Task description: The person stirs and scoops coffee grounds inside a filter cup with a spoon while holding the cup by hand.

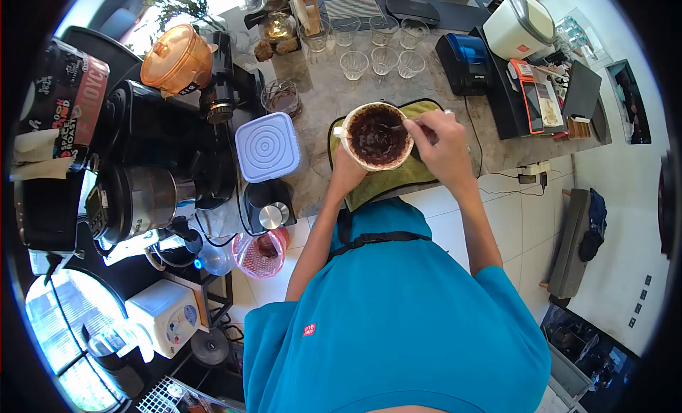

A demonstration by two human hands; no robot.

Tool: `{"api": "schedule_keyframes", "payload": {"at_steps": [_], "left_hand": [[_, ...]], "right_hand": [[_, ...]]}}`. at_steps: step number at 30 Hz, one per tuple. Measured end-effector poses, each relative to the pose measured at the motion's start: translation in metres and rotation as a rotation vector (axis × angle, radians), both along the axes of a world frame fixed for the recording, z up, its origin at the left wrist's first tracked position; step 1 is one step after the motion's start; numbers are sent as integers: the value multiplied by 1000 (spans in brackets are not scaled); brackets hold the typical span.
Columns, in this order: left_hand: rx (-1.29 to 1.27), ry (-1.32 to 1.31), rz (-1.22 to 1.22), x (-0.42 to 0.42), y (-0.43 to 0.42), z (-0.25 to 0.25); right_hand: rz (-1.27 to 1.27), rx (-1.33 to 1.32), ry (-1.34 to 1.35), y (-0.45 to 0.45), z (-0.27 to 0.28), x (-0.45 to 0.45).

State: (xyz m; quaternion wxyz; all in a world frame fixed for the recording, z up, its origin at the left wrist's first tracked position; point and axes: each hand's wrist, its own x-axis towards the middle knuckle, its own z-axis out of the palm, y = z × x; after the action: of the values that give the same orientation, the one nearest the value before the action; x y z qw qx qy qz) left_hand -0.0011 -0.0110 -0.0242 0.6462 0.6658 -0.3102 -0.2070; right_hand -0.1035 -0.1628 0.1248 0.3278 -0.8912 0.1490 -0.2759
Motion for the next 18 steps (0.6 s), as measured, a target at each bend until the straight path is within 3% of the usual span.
{"api": "schedule_keyframes", "payload": {"at_steps": [3, 5, 12, 14, 18], "left_hand": [[15, 28, -9, 1, 0, -2], [21, 21, -8, 1, 1, -2], [-15, -57, 72, -1, -1, -1], [-19, -53, 76, -1, -1, 0], [-18, -70, 87, 0, -2, -4]], "right_hand": [[62, -53, 52, 0, -11, 1], [28, 138, 91, -2, -13, 2], [-40, 435, 135, -34, -40, -4], [11, 666, 80, -38, -38, -8], [-4, 644, -3, -32, -12, -13]]}}
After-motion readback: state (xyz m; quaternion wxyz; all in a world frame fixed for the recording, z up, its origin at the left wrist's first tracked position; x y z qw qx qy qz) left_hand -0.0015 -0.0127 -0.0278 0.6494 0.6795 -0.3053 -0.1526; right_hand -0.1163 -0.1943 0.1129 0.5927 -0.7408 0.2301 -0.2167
